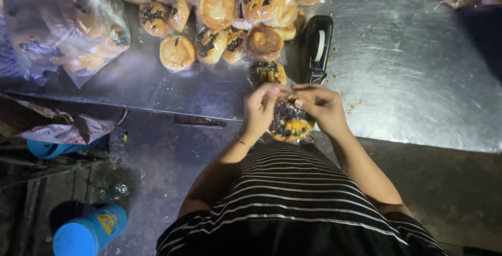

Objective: The person places buns into clear plastic bags and seals them using a handheld heat sealer. The sealed packages are then set aside on the metal table.

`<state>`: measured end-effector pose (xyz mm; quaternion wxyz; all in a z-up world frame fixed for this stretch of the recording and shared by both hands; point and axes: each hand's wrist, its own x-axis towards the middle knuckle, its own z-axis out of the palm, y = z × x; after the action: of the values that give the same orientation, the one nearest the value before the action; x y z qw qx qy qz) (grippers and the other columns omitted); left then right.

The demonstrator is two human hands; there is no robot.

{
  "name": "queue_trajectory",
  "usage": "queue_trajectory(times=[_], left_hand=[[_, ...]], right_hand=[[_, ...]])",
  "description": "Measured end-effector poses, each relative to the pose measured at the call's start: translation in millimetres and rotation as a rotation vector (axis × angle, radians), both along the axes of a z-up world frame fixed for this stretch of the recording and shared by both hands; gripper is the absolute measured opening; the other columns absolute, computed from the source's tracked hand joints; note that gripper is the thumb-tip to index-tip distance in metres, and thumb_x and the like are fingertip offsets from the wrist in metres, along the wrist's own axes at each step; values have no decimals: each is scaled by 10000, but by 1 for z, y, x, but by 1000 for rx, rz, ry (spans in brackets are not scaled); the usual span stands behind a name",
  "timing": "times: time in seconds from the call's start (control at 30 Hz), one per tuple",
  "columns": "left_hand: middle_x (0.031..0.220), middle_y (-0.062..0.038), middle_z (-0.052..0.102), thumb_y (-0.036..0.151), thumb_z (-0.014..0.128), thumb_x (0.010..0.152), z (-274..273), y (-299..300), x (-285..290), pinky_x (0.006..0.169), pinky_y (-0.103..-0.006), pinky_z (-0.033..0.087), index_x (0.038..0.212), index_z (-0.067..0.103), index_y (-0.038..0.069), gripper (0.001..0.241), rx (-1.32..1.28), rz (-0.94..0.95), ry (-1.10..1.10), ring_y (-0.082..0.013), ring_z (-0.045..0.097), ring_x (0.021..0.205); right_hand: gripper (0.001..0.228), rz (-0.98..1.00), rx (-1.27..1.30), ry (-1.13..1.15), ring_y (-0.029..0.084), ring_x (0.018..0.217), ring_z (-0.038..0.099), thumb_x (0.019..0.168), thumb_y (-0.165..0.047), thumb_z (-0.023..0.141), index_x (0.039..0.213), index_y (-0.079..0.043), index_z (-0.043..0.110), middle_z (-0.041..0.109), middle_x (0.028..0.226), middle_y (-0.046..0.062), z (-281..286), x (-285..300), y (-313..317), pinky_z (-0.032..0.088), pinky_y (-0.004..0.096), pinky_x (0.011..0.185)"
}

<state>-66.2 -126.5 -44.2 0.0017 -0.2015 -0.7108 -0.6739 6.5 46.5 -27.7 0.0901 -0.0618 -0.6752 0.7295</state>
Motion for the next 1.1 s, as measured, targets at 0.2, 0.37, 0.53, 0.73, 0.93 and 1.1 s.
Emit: queue_trajectory(times=[0.2,0.37,0.53,0.73,0.93,1.1], left_hand=[[828,-46,746,201,804,905,10,0,-30,823,-356,574,1031,762,122,155,-70,-606,-142,-159,698,830],[661,-88,693,200,670,979,0,14,-23,661,-327,537,803,709,98,207,-175,-547,-91,-186,680,683],[739,-127,745,231,835,842,23,10,-4,699,-330,531,821,747,33,218,-182,-655,-214,-162,677,742],[1213,-198,680,157,812,891,15,34,18,1027,-475,482,953,771,43,136,-57,-682,31,-395,624,1203],[875,-90,667,125,747,936,-1,75,58,947,-407,536,946,792,133,47,-45,-569,199,-325,686,1059],[785,-56,615,220,767,952,-36,97,66,752,-305,518,990,792,129,102,-72,-437,60,-202,659,811]], right_hand=[[119,-52,689,507,413,1306,473,903,-272,796,865,-162,819,632,1377,158,-11,21,-7,325,533,1101],[145,-75,647,236,290,778,576,901,-213,824,816,-109,768,626,753,56,5,28,-2,478,419,758],[178,104,135,-93,171,822,574,899,-31,752,1070,16,756,665,805,99,26,41,21,484,331,762],[677,140,-56,-84,166,820,687,841,122,717,1467,35,472,707,851,104,-14,45,75,552,304,803],[662,123,-108,-125,122,669,676,792,59,813,1380,25,511,704,768,79,-22,56,95,552,208,562],[511,225,55,-112,238,875,720,912,-130,792,1354,19,585,702,881,144,-33,74,119,602,382,789]])
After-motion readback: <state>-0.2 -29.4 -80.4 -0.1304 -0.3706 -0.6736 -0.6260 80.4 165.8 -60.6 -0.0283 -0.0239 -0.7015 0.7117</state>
